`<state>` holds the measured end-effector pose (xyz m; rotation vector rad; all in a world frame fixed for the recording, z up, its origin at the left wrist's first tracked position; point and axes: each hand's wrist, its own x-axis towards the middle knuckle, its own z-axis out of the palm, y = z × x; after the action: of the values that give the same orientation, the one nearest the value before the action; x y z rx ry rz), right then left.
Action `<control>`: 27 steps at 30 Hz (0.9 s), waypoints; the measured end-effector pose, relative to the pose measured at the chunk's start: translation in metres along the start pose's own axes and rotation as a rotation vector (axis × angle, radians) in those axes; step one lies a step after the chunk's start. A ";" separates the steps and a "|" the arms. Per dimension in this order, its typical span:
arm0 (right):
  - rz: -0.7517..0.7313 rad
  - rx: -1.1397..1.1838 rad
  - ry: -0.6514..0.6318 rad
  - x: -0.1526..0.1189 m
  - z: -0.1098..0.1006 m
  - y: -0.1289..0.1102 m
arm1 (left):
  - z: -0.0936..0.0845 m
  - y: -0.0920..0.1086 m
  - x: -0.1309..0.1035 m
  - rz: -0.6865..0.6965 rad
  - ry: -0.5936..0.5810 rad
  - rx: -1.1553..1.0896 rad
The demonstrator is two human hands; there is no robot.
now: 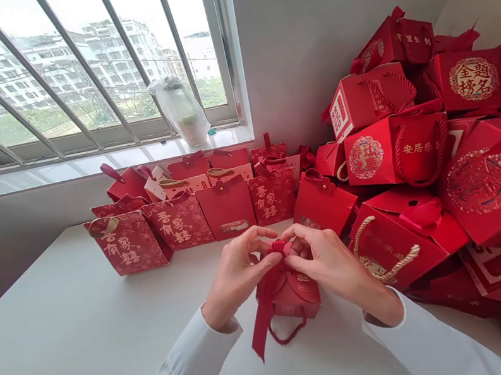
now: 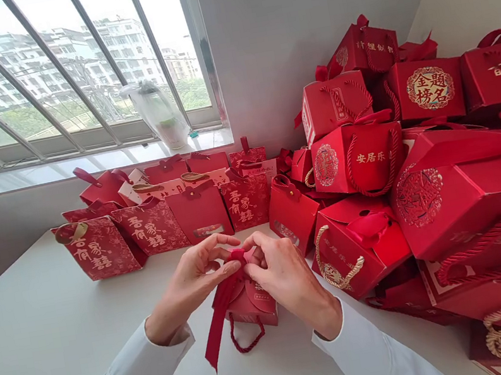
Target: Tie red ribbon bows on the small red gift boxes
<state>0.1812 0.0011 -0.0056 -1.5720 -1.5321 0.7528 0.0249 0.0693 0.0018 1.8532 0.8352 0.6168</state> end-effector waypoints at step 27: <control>-0.005 -0.256 0.096 0.000 0.010 0.000 | 0.000 0.002 0.000 0.082 -0.002 0.143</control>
<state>0.1723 0.0023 -0.0104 -1.7627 -1.6096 0.4852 0.0255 0.0693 0.0035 2.0252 0.8234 0.6194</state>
